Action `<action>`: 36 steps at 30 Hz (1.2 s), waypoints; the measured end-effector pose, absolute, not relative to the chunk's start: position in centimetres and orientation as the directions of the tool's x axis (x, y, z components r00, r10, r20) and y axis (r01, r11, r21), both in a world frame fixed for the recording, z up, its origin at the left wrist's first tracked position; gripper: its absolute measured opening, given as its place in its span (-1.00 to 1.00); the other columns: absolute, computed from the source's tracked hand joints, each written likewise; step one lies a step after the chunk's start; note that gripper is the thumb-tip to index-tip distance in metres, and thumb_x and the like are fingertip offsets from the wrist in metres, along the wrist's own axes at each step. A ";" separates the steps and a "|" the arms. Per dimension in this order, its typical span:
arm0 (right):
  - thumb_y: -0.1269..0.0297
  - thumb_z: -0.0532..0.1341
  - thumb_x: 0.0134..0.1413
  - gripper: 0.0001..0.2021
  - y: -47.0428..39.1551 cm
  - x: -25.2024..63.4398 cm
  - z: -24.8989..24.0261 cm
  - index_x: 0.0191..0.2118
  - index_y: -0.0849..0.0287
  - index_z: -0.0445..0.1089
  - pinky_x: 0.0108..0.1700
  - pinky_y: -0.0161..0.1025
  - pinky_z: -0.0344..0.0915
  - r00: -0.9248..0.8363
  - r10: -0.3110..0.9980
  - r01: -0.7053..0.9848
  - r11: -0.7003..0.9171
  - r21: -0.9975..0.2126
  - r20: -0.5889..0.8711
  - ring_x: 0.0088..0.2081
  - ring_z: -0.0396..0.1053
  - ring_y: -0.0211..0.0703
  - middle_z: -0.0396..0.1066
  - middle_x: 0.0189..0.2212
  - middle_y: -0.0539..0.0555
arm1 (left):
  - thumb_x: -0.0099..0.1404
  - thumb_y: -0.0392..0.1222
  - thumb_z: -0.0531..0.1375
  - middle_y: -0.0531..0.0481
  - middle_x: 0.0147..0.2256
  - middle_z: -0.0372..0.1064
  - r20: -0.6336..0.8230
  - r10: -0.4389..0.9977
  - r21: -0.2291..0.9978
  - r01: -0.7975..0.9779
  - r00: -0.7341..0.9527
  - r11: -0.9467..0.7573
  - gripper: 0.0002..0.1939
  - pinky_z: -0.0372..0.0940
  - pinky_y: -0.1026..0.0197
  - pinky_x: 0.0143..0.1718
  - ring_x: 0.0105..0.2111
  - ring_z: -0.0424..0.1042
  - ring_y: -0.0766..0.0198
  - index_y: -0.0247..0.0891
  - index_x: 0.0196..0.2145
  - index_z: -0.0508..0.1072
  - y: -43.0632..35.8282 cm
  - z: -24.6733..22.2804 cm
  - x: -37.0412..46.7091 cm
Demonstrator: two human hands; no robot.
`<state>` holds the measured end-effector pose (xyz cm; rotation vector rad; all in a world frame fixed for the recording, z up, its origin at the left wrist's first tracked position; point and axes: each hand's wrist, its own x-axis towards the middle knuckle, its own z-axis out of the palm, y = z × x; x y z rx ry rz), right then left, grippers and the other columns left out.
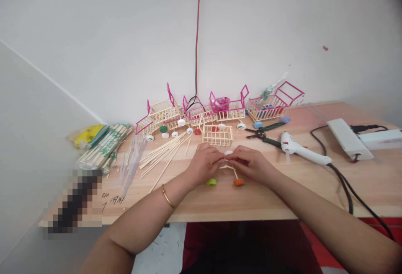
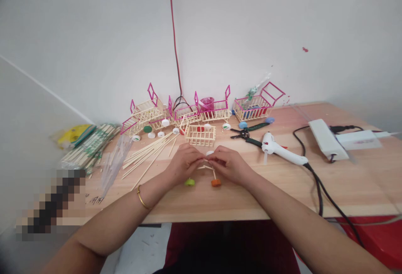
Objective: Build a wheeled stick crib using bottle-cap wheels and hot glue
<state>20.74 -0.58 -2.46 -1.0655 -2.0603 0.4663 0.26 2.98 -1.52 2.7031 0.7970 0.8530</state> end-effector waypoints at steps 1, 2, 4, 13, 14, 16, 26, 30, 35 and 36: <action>0.15 0.14 0.21 -0.74 -0.6 20.7 -2.5 -0.21 0.15 0.53 -0.42 -0.30 0.28 -0.367 0.812 0.538 0.583 -0.609 0.453 -0.45 0.36 -0.22 0.38 -0.44 0.09 | 0.36 -0.16 0.08 -0.04 -0.35 0.48 0.472 0.547 0.337 0.432 0.691 -0.836 -0.78 0.18 0.10 -0.16 -0.30 0.36 0.23 -0.23 -0.20 0.51 3.0 -1.5 0.2; 0.16 0.14 0.21 -0.75 -0.5 20.8 -2.5 -0.21 0.15 0.52 -0.42 -0.30 0.28 -0.370 0.813 0.542 0.582 -0.606 0.450 -0.45 0.36 -0.22 0.38 -0.43 0.09 | 0.36 -0.16 0.07 -0.04 -0.35 0.49 0.470 0.546 0.339 0.429 0.694 -0.837 -0.77 0.18 0.10 -0.16 -0.30 0.36 0.23 -0.23 -0.19 0.51 3.0 -1.5 0.2; 0.17 0.13 0.21 -0.75 -0.5 20.8 -2.6 -0.20 0.14 0.52 -0.41 -0.30 0.28 -0.377 0.813 0.548 0.583 -0.600 0.445 -0.44 0.36 -0.22 0.38 -0.43 0.09 | 0.37 -0.16 0.07 -0.05 -0.34 0.49 0.467 0.543 0.340 0.425 0.698 -0.839 -0.77 0.19 0.10 -0.16 -0.29 0.37 0.23 -0.23 -0.18 0.50 3.0 -1.5 0.2; 0.24 0.14 0.20 -0.78 -0.4 21.2 -3.0 -0.18 0.16 0.50 -0.40 -0.31 0.28 -0.387 0.810 0.541 0.587 -0.602 0.441 -0.45 0.34 -0.24 0.36 -0.41 0.08 | 0.39 -0.15 0.02 -0.04 -0.34 0.49 0.532 0.578 0.390 0.427 0.619 -0.816 -0.75 0.19 0.12 -0.18 -0.31 0.36 0.24 -0.25 -0.25 0.48 3.1 -1.0 -0.3; 0.24 0.13 0.20 -0.78 -0.4 21.2 -3.0 -0.18 0.16 0.50 -0.40 -0.30 0.28 -0.383 0.809 0.539 0.587 -0.604 0.445 -0.45 0.33 -0.24 0.36 -0.41 0.08 | 0.40 -0.15 0.01 -0.04 -0.36 0.47 0.539 0.589 0.397 0.435 0.602 -0.808 -0.74 0.18 0.13 -0.18 -0.32 0.35 0.24 -0.25 -0.27 0.47 3.1 -0.9 -0.5; 0.24 0.12 0.21 -0.77 -0.5 21.2 -2.9 -0.16 0.14 0.50 -0.41 -0.30 0.28 -0.372 0.809 0.537 0.587 -0.606 0.455 -0.45 0.33 -0.24 0.36 -0.41 0.08 | 0.41 -0.15 -0.01 -0.03 -0.40 0.43 0.549 0.608 0.404 0.455 0.574 -0.794 -0.72 0.17 0.14 -0.21 -0.34 0.32 0.25 -0.26 -0.31 0.45 3.2 -0.7 -0.7; 0.22 0.10 0.23 -0.77 -0.4 21.7 -2.3 -0.20 0.14 0.49 -0.37 -0.26 0.27 -0.305 0.817 0.577 0.567 -0.588 0.489 -0.41 0.35 -0.18 0.41 -0.42 0.10 | 0.43 -0.11 -0.11 0.04 -0.57 0.14 0.560 0.646 0.388 0.525 0.518 -0.757 -0.59 0.09 0.17 -0.36 -0.46 0.16 0.27 -0.23 -0.57 0.18 2.8 0.4 -1.2; 0.20 0.09 0.23 -0.77 -0.5 21.9 -2.0 -0.27 0.14 0.47 -0.40 -0.25 0.23 -0.242 0.827 0.628 0.532 -0.568 0.507 -0.46 0.30 -0.20 0.40 -0.46 0.07 | 0.42 -0.10 -0.09 0.07 -0.59 0.07 0.591 0.655 0.424 0.510 0.470 -0.748 -0.57 0.07 0.18 -0.39 -0.49 0.13 0.29 -0.23 -0.61 0.10 2.8 0.5 -1.5; 0.20 0.11 0.22 -0.78 -0.6 22.0 -1.9 -0.30 0.15 0.46 -0.42 -0.26 0.22 -0.166 0.842 0.652 0.484 -0.584 0.513 -0.47 0.30 -0.20 0.41 -0.46 0.06 | 0.42 -0.08 -0.06 0.08 -0.61 0.05 0.636 0.648 0.467 0.460 0.418 -0.755 -0.54 0.08 0.19 -0.40 -0.51 0.12 0.32 -0.24 -0.63 0.09 2.9 0.6 -1.9; 0.20 0.11 0.22 -0.79 -0.6 22.0 -1.9 -0.31 0.15 0.46 -0.43 -0.26 0.21 -0.162 0.844 0.653 0.480 -0.586 0.511 -0.48 0.29 -0.21 0.41 -0.47 0.06 | 0.42 -0.07 -0.05 0.07 -0.61 0.09 0.637 0.640 0.468 0.443 0.430 -0.764 -0.55 0.10 0.19 -0.38 -0.50 0.14 0.31 -0.24 -0.63 0.13 3.0 0.6 -1.9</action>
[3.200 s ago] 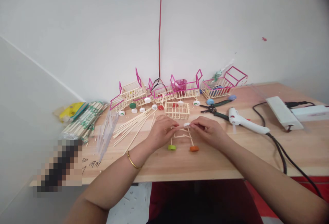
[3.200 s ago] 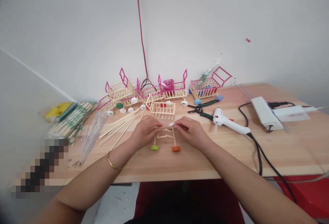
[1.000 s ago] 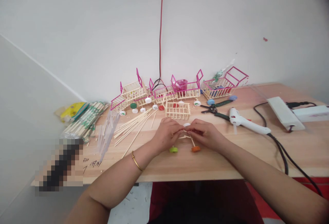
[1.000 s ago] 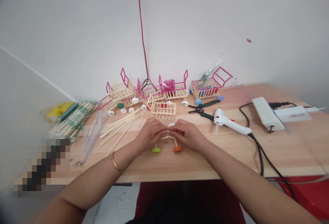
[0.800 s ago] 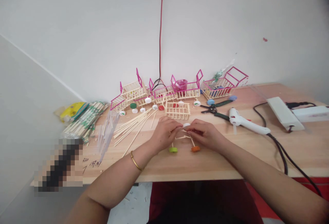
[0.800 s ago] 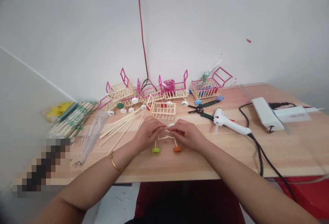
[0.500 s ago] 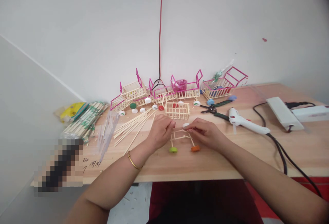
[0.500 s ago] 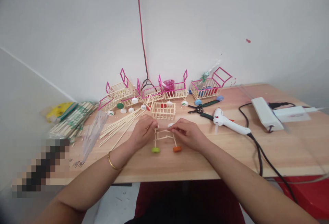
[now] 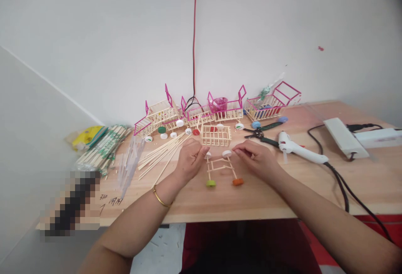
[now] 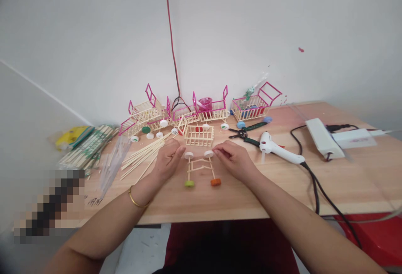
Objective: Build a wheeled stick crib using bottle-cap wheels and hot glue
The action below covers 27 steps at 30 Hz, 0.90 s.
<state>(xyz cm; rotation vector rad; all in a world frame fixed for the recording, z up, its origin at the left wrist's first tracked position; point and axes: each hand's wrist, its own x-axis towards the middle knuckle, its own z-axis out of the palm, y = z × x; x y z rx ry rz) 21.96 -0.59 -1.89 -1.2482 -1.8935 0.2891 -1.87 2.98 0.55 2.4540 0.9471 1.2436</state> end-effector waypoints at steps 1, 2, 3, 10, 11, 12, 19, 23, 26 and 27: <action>0.21 0.11 0.21 -0.79 -0.6 22.0 -1.9 -0.31 0.15 0.46 -0.43 -0.26 0.21 -0.162 0.846 0.653 0.478 -0.587 0.508 -0.48 0.29 -0.21 0.41 -0.47 0.06 | 0.40 -0.06 -0.02 0.05 -0.59 0.15 0.636 0.625 0.465 0.422 0.452 -0.778 -0.56 0.12 0.18 -0.36 -0.48 0.18 0.31 -0.25 -0.61 0.19 3.0 0.5 -1.9; 0.21 0.11 0.21 -0.79 -0.6 22.0 -1.9 -0.31 0.15 0.46 -0.43 -0.26 0.21 -0.163 0.848 0.653 0.477 -0.589 0.505 -0.48 0.29 -0.21 0.41 -0.47 0.06 | 0.39 -0.05 0.02 0.03 -0.56 0.23 0.634 0.606 0.458 0.398 0.480 -0.795 -0.60 0.14 0.18 -0.34 -0.45 0.22 0.30 -0.25 -0.58 0.26 3.0 0.5 -1.8; 0.21 0.11 0.21 -0.79 -0.6 22.0 -1.9 -0.31 0.15 0.46 -0.44 -0.26 0.21 -0.164 0.848 0.652 0.477 -0.589 0.505 -0.48 0.29 -0.21 0.41 -0.48 0.06 | 0.36 -0.03 0.06 0.00 -0.51 0.30 0.631 0.584 0.446 0.377 0.510 -0.812 -0.64 0.16 0.17 -0.30 -0.41 0.26 0.28 -0.26 -0.53 0.32 2.9 0.4 -1.7; 0.20 0.11 0.22 -0.78 -0.6 21.9 -1.9 -0.31 0.14 0.47 -0.45 -0.27 0.20 -0.192 0.841 0.655 0.493 -0.572 0.506 -0.50 0.28 -0.22 0.40 -0.49 0.05 | 0.25 0.04 0.19 -0.08 -0.33 0.39 0.549 0.497 0.314 0.385 0.672 -0.868 -0.72 0.19 0.09 -0.16 -0.26 0.28 0.19 -0.22 -0.25 0.50 2.0 0.0 -0.7; 0.19 0.11 0.22 -0.77 -0.6 21.9 -1.9 -0.31 0.14 0.47 -0.45 -0.27 0.19 -0.201 0.840 0.654 0.499 -0.569 0.504 -0.50 0.27 -0.22 0.39 -0.50 0.05 | 0.26 0.02 0.19 -0.08 -0.32 0.38 0.538 0.494 0.298 0.395 0.683 -0.869 -0.73 0.18 0.09 -0.15 -0.25 0.27 0.19 -0.22 -0.25 0.50 1.9 -0.1 -0.6; 0.19 0.10 0.22 -0.77 -0.6 21.9 -1.9 -0.31 0.14 0.47 -0.45 -0.27 0.19 -0.211 0.838 0.651 0.504 -0.568 0.503 -0.50 0.27 -0.22 0.38 -0.50 0.05 | 0.26 0.01 0.18 -0.08 -0.31 0.37 0.527 0.494 0.285 0.404 0.691 -0.869 -0.74 0.18 0.08 -0.15 -0.25 0.27 0.18 -0.22 -0.25 0.50 1.8 -0.1 -0.5; 0.23 0.11 0.22 -0.79 -0.5 21.9 -2.1 -0.31 0.15 0.46 -0.43 -0.28 0.18 -0.238 0.836 0.639 0.518 -0.569 0.494 -0.50 0.24 -0.23 0.35 -0.50 0.03 | 0.26 -0.09 0.19 -0.07 -0.30 0.39 0.496 0.492 0.285 0.401 0.716 -0.871 -0.82 0.17 0.09 -0.16 -0.25 0.26 0.18 -0.25 -0.31 0.50 1.6 -0.3 -0.1; 0.20 0.11 0.22 -0.78 -0.5 21.8 -2.1 -0.32 0.15 0.46 -0.44 -0.27 0.18 -0.235 0.841 0.639 0.512 -0.574 0.488 -0.50 0.25 -0.23 0.36 -0.50 0.04 | 0.27 -0.13 0.18 -0.07 -0.32 0.38 0.507 0.492 0.304 0.388 0.708 -0.870 -0.84 0.17 0.10 -0.18 -0.26 0.25 0.19 -0.25 -0.33 0.49 1.6 -0.4 0.2; 0.19 0.10 0.22 -0.77 -0.5 21.8 -2.2 -0.32 0.15 0.46 -0.44 -0.28 0.18 -0.239 0.841 0.636 0.514 -0.576 0.486 -0.51 0.25 -0.23 0.35 -0.50 0.04 | 0.28 -0.14 0.16 -0.07 -0.33 0.37 0.508 0.500 0.318 0.386 0.702 -0.866 -0.84 0.18 0.12 -0.19 -0.28 0.25 0.20 -0.25 -0.34 0.49 1.6 -0.4 0.2; 0.19 0.10 0.22 -0.77 -0.5 21.8 -2.2 -0.32 0.15 0.46 -0.44 -0.28 0.18 -0.239 0.841 0.636 0.513 -0.577 0.485 -0.51 0.25 -0.23 0.35 -0.51 0.04 | 0.28 -0.14 0.16 -0.07 -0.34 0.37 0.511 0.501 0.321 0.385 0.699 -0.865 -0.84 0.18 0.12 -0.20 -0.28 0.25 0.20 -0.25 -0.34 0.49 1.6 -0.4 0.2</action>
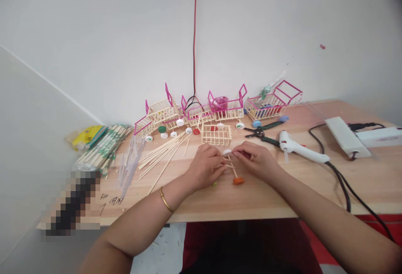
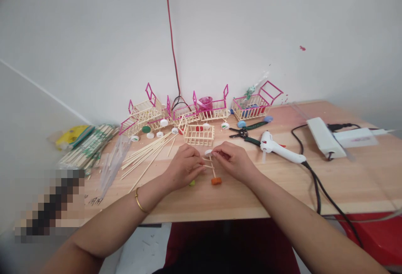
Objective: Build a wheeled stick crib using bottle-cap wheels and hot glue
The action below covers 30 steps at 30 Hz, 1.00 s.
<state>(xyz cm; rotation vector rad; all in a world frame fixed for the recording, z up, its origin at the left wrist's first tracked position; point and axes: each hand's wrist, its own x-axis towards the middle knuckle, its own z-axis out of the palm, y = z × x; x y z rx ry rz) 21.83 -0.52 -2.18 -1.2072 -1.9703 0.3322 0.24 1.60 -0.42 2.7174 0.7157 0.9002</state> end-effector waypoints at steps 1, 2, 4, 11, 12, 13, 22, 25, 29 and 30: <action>0.18 0.10 0.22 -0.76 -0.5 21.8 -2.2 -0.32 0.16 0.46 -0.44 -0.28 0.18 -0.238 0.841 0.635 0.513 -0.577 0.486 -0.51 0.24 -0.23 0.35 -0.51 0.04 | 0.28 -0.14 0.16 -0.07 -0.35 0.37 0.514 0.500 0.323 0.383 0.697 -0.865 -0.83 0.18 0.12 -0.20 -0.29 0.25 0.20 -0.26 -0.35 0.49 1.6 -0.4 0.2; 0.18 0.10 0.22 -0.76 -0.5 21.8 -2.2 -0.32 0.16 0.46 -0.44 -0.28 0.19 -0.236 0.841 0.635 0.513 -0.578 0.487 -0.51 0.24 -0.23 0.35 -0.51 0.04 | 0.28 -0.14 0.16 -0.07 -0.35 0.37 0.516 0.500 0.323 0.383 0.695 -0.866 -0.83 0.18 0.12 -0.21 -0.29 0.25 0.20 -0.26 -0.35 0.49 1.6 -0.4 0.2; 0.18 0.10 0.22 -0.75 -0.6 21.8 -2.1 -0.32 0.16 0.46 -0.44 -0.28 0.18 -0.237 0.839 0.632 0.516 -0.578 0.490 -0.51 0.25 -0.23 0.35 -0.51 0.04 | 0.28 -0.15 0.15 -0.07 -0.36 0.37 0.516 0.502 0.320 0.388 0.694 -0.865 -0.83 0.18 0.13 -0.21 -0.29 0.25 0.21 -0.26 -0.36 0.49 1.6 -0.4 0.3; 0.22 0.12 0.22 -0.78 -0.6 21.8 -2.1 -0.32 0.17 0.47 -0.44 -0.29 0.17 -0.237 0.839 0.628 0.517 -0.582 0.489 -0.51 0.23 -0.25 0.34 -0.51 0.03 | 0.29 -0.16 0.15 -0.06 -0.36 0.37 0.518 0.500 0.315 0.389 0.694 -0.866 -0.83 0.17 0.14 -0.21 -0.30 0.25 0.22 -0.27 -0.36 0.50 1.7 -0.6 0.3; 0.22 0.12 0.22 -0.78 -0.6 21.8 -2.1 -0.32 0.17 0.47 -0.44 -0.29 0.17 -0.238 0.839 0.628 0.518 -0.581 0.490 -0.51 0.23 -0.25 0.34 -0.51 0.03 | 0.28 -0.14 0.16 -0.06 -0.36 0.38 0.522 0.501 0.319 0.386 0.691 -0.865 -0.82 0.17 0.14 -0.21 -0.30 0.25 0.22 -0.27 -0.36 0.50 1.8 -0.7 0.3; 0.22 0.12 0.22 -0.79 -0.6 21.8 -2.1 -0.32 0.16 0.47 -0.44 -0.29 0.16 -0.239 0.837 0.628 0.519 -0.580 0.492 -0.51 0.23 -0.25 0.34 -0.51 0.03 | 0.28 -0.11 0.17 -0.06 -0.36 0.38 0.525 0.502 0.326 0.383 0.687 -0.864 -0.81 0.17 0.14 -0.21 -0.29 0.25 0.21 -0.26 -0.35 0.51 1.8 -0.7 0.3; 0.22 0.12 0.21 -0.80 -0.6 21.9 -2.2 -0.30 0.16 0.47 -0.45 -0.29 0.17 -0.226 0.833 0.620 0.523 -0.584 0.505 -0.51 0.24 -0.25 0.35 -0.50 0.03 | 0.34 -0.09 0.10 -0.05 -0.40 0.33 0.604 0.595 0.449 0.389 0.531 -0.804 -0.73 0.18 0.17 -0.25 -0.33 0.27 0.26 -0.28 -0.41 0.46 2.6 -0.2 -0.8; 0.24 0.13 0.20 -0.80 -0.6 21.9 -2.1 -0.31 0.17 0.47 -0.45 -0.29 0.16 -0.220 0.838 0.622 0.515 -0.589 0.500 -0.52 0.23 -0.26 0.34 -0.51 0.03 | 0.36 -0.09 0.07 0.00 -0.50 0.26 0.575 0.668 0.516 0.425 0.472 -0.744 -0.63 0.15 0.20 -0.31 -0.41 0.24 0.30 -0.29 -0.56 0.33 3.1 0.3 -1.5; 0.24 0.13 0.20 -0.80 -0.7 21.8 -1.9 -0.32 0.17 0.47 -0.45 -0.29 0.16 -0.216 0.839 0.627 0.511 -0.588 0.499 -0.52 0.22 -0.26 0.34 -0.51 0.03 | 0.32 -0.07 0.11 0.06 -0.58 0.19 0.510 0.734 0.580 0.451 0.449 -0.678 -0.57 0.12 0.24 -0.37 -0.49 0.20 0.34 -0.27 -0.65 0.20 3.6 0.5 -2.0; 0.24 0.13 0.20 -0.80 -0.7 21.8 -1.9 -0.32 0.17 0.47 -0.45 -0.29 0.16 -0.217 0.838 0.628 0.513 -0.586 0.501 -0.52 0.23 -0.25 0.34 -0.52 0.03 | 0.30 -0.07 0.14 0.07 -0.58 0.20 0.484 0.755 0.600 0.460 0.442 -0.654 -0.58 0.12 0.25 -0.38 -0.49 0.20 0.35 -0.27 -0.65 0.20 3.7 0.5 -2.1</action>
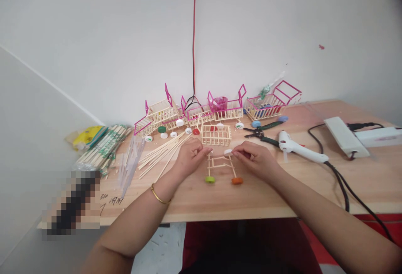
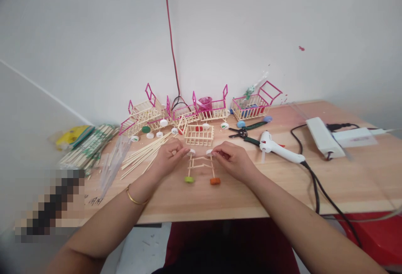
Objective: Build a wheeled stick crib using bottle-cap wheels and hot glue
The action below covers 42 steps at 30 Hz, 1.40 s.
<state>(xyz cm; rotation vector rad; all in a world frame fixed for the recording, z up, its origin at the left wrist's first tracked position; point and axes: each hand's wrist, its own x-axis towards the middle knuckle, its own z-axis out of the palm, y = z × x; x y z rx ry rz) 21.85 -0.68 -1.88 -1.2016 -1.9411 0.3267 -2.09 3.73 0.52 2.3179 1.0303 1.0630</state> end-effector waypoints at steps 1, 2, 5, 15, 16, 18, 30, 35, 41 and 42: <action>0.23 0.12 0.21 -0.79 -0.7 21.9 -1.8 -0.33 0.17 0.47 -0.45 -0.29 0.16 -0.217 0.837 0.628 0.514 -0.584 0.503 -0.52 0.23 -0.25 0.34 -0.52 0.02 | 0.27 -0.08 0.17 0.08 -0.58 0.23 0.456 0.776 0.617 0.474 0.435 -0.628 -0.61 0.13 0.26 -0.38 -0.48 0.22 0.35 -0.28 -0.64 0.23 3.8 0.5 -2.1; 0.23 0.12 0.21 -0.79 -0.7 21.9 -1.8 -0.33 0.16 0.47 -0.45 -0.29 0.16 -0.216 0.836 0.628 0.514 -0.584 0.504 -0.52 0.23 -0.25 0.34 -0.52 0.02 | 0.25 -0.09 0.19 0.07 -0.56 0.26 0.425 0.796 0.628 0.493 0.431 -0.603 -0.64 0.14 0.27 -0.37 -0.47 0.24 0.35 -0.28 -0.62 0.26 3.9 0.5 -2.2; 0.22 0.13 0.20 -0.79 -0.8 21.9 -1.7 -0.33 0.16 0.46 -0.45 -0.29 0.16 -0.210 0.838 0.623 0.512 -0.592 0.503 -0.52 0.24 -0.25 0.35 -0.52 0.03 | 0.21 -0.13 0.22 0.05 -0.51 0.34 0.322 0.832 0.606 0.577 0.452 -0.548 -0.76 0.16 0.28 -0.35 -0.42 0.30 0.33 -0.29 -0.55 0.38 4.3 0.5 -2.5; 0.25 0.18 0.15 -0.84 -1.0 21.8 -1.7 -0.20 0.13 0.47 -0.44 -0.31 0.20 -0.329 0.805 0.528 0.591 -0.610 0.494 -0.51 0.22 -0.28 0.37 -0.44 0.04 | 0.11 -0.33 0.19 0.04 -0.43 0.42 0.113 0.823 0.442 0.714 0.557 -0.543 -0.86 0.20 0.29 -0.33 -0.40 0.35 0.31 -0.19 -0.41 0.56 4.8 0.1 -3.9; 0.25 0.18 0.15 -0.84 -1.0 21.8 -1.7 -0.21 0.14 0.47 -0.43 -0.31 0.20 -0.334 0.801 0.525 0.596 -0.608 0.497 -0.51 0.22 -0.28 0.37 -0.44 0.04 | 0.11 -0.33 0.19 0.04 -0.43 0.42 0.110 0.810 0.430 0.707 0.576 -0.562 -0.85 0.21 0.29 -0.32 -0.39 0.35 0.30 -0.19 -0.40 0.56 4.8 0.1 -3.8; 0.25 0.19 0.15 -0.86 -1.0 21.7 -1.6 -0.23 0.14 0.46 -0.44 -0.31 0.20 -0.337 0.796 0.520 0.602 -0.605 0.502 -0.51 0.21 -0.28 0.37 -0.44 0.04 | 0.10 -0.31 0.19 0.04 -0.43 0.42 0.103 0.794 0.408 0.703 0.599 -0.583 -0.83 0.20 0.28 -0.30 -0.39 0.35 0.30 -0.17 -0.35 0.57 4.6 0.0 -3.6; 0.24 0.16 0.17 -0.84 -1.1 21.6 -1.6 -0.26 0.15 0.46 -0.44 -0.31 0.22 -0.340 0.804 0.522 0.593 -0.613 0.489 -0.51 0.24 -0.27 0.39 -0.43 0.07 | 0.11 -0.30 0.14 0.02 -0.46 0.38 0.003 0.825 0.328 0.779 0.565 -0.535 -0.88 0.11 0.24 -0.35 -0.39 0.33 0.24 -0.21 -0.50 0.47 3.8 -0.2 -2.0; 0.22 0.16 0.17 -0.83 -1.1 21.6 -1.5 -0.27 0.15 0.46 -0.45 -0.31 0.22 -0.344 0.800 0.537 0.596 -0.596 0.491 -0.53 0.24 -0.28 0.41 -0.42 0.08 | 0.12 -0.32 0.12 -0.01 -0.46 0.38 0.011 0.806 0.330 0.759 0.592 -0.562 -0.88 0.14 0.21 -0.31 -0.36 0.33 0.21 -0.24 -0.52 0.42 3.9 -0.2 -2.4; 0.24 0.15 0.17 -0.84 -1.1 21.7 -1.5 -0.29 0.16 0.45 -0.44 -0.32 0.20 -0.348 0.797 0.543 0.601 -0.587 0.494 -0.52 0.23 -0.29 0.39 -0.43 0.06 | 0.27 -0.24 0.02 -0.03 -0.41 0.39 0.053 0.863 0.366 0.794 0.502 -0.485 -0.85 0.13 0.24 -0.39 -0.41 0.31 0.25 -0.27 -0.40 0.36 5.0 -0.3 -3.7; 0.24 0.16 0.17 -0.84 -1.1 21.7 -1.6 -0.29 0.17 0.45 -0.44 -0.32 0.20 -0.346 0.797 0.542 0.601 -0.588 0.495 -0.52 0.23 -0.29 0.39 -0.43 0.06 | 0.29 -0.22 0.00 -0.03 -0.42 0.38 0.054 0.872 0.369 0.801 0.487 -0.471 -0.83 0.12 0.25 -0.42 -0.43 0.30 0.25 -0.27 -0.39 0.34 5.0 -0.3 -3.8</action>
